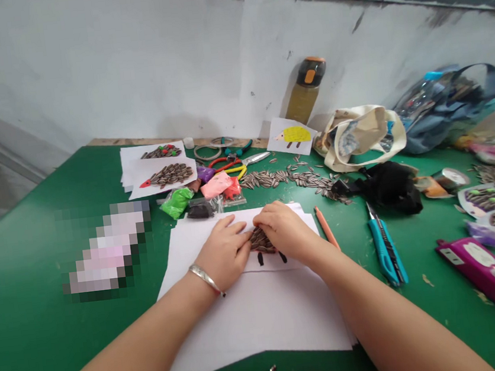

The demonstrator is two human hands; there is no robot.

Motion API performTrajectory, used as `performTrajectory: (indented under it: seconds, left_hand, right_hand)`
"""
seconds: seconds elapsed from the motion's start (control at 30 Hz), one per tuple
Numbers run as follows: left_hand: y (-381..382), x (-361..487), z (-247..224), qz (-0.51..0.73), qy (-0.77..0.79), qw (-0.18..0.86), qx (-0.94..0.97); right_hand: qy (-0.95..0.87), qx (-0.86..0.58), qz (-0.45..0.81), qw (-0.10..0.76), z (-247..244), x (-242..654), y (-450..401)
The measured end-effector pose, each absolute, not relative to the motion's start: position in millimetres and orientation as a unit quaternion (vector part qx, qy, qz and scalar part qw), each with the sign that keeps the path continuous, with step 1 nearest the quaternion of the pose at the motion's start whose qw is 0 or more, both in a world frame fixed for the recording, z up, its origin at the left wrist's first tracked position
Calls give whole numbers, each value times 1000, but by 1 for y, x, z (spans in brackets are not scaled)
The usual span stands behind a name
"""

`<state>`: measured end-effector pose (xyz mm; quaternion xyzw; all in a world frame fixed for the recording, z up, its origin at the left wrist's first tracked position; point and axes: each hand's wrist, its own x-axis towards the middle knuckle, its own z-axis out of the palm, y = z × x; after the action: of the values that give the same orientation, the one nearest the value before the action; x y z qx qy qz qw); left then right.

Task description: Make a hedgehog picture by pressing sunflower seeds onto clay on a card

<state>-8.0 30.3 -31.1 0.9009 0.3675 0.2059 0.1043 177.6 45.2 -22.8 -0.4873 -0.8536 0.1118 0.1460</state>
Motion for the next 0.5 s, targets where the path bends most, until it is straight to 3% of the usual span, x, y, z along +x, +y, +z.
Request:
performTrajectory:
  seconds: [0.5]
  left_hand:
    - [31, -6, -30, 191, 364, 99, 906]
  right_hand:
    - [-862, -469, 93, 167, -31, 176, 45]
